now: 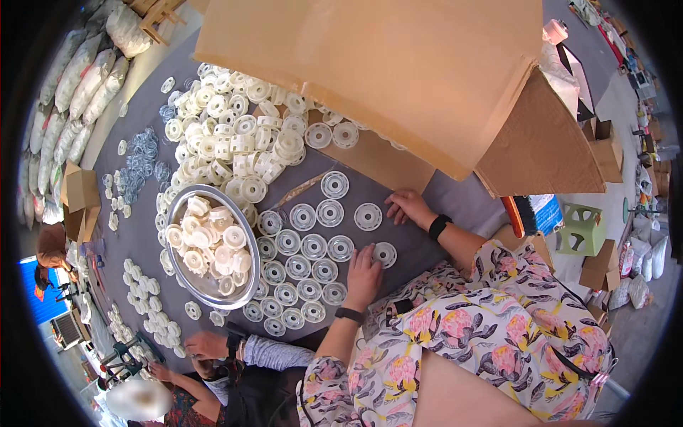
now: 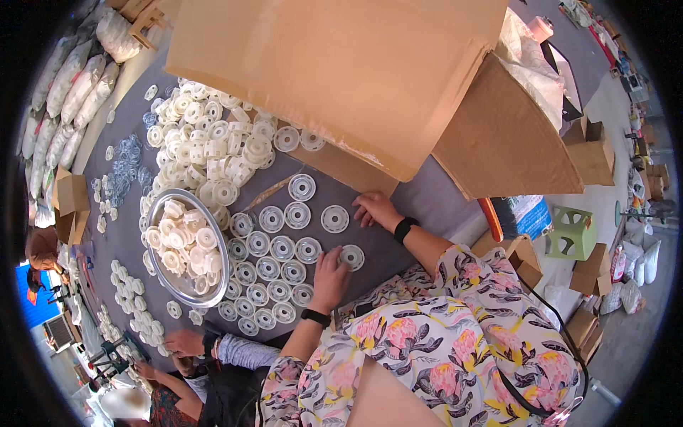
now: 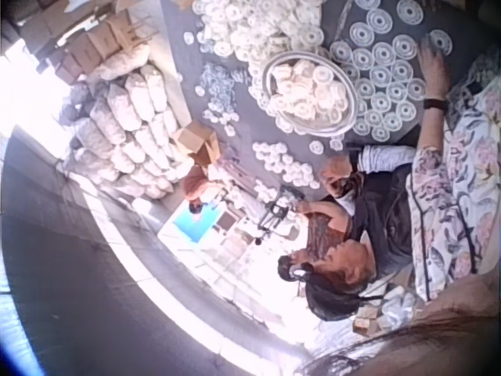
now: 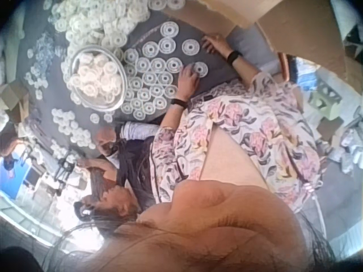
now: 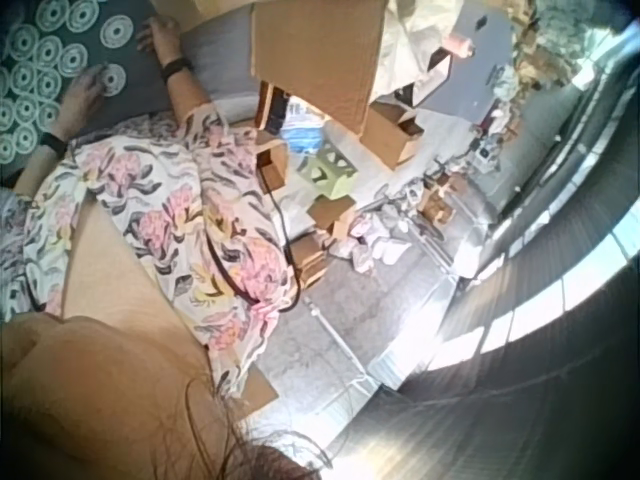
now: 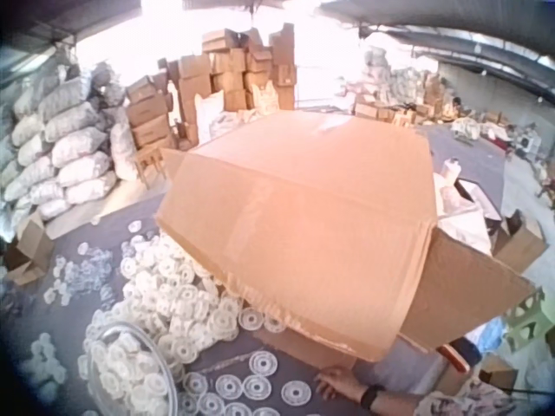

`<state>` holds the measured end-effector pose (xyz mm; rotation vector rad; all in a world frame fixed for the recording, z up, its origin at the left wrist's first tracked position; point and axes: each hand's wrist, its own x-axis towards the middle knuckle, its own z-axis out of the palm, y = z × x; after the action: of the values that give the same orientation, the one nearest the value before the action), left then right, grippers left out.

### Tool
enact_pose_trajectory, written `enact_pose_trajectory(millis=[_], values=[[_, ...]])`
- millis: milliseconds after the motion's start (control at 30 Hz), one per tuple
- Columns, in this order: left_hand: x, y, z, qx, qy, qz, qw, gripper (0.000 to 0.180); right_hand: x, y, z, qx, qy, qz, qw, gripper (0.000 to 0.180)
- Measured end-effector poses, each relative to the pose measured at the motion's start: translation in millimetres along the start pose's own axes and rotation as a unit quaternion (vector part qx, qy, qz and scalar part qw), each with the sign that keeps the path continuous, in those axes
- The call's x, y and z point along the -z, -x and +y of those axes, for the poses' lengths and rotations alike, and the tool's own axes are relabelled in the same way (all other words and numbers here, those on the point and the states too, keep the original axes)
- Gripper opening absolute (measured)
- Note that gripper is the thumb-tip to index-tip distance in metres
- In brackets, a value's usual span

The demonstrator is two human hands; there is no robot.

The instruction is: Sorting and packing white plastic circular components from a table into boxes.

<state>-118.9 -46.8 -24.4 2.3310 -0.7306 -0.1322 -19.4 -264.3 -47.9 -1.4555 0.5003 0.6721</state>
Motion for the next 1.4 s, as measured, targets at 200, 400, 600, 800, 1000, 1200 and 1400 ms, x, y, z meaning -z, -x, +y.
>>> enact_pose_trajectory(millis=[200,400,600,800,1000,1200,1400], values=[[45.4,-8.2,-13.2,0.065,0.096,0.026,0.993,0.022,2.5,-1.9,3.8,-0.002,0.002,-0.007,1.000,0.033],[148.6,3.9,-99.5,0.230,-0.125,0.472,0.842,0.028,-0.2,-2.9,7.0,0.006,0.010,0.001,1.000,0.032],[157.0,-20.3,-78.2,0.224,-0.204,0.328,0.895,0.032,1.3,-7.6,11.1,0.019,0.015,0.008,1.000,0.032],[90.4,-29.6,-118.1,0.265,-0.176,0.259,0.912,0.034,-5.3,-7.0,8.1,0.015,0.021,0.009,1.000,0.031],[84.6,-27.3,-136.4,0.369,0.099,0.314,0.869,0.035,1.8,-7.4,11.1,0.030,0.029,0.014,0.999,0.029],[89.6,-28.8,-128.6,0.398,-0.117,0.257,0.873,0.030,0.4,-6.9,9.3,0.026,0.034,0.017,0.999,0.028],[95.0,-27.9,-119.8,0.397,-0.151,0.303,0.853,0.034,-2.8,-4.9,6.5,0.017,0.032,0.015,0.999,0.026]])
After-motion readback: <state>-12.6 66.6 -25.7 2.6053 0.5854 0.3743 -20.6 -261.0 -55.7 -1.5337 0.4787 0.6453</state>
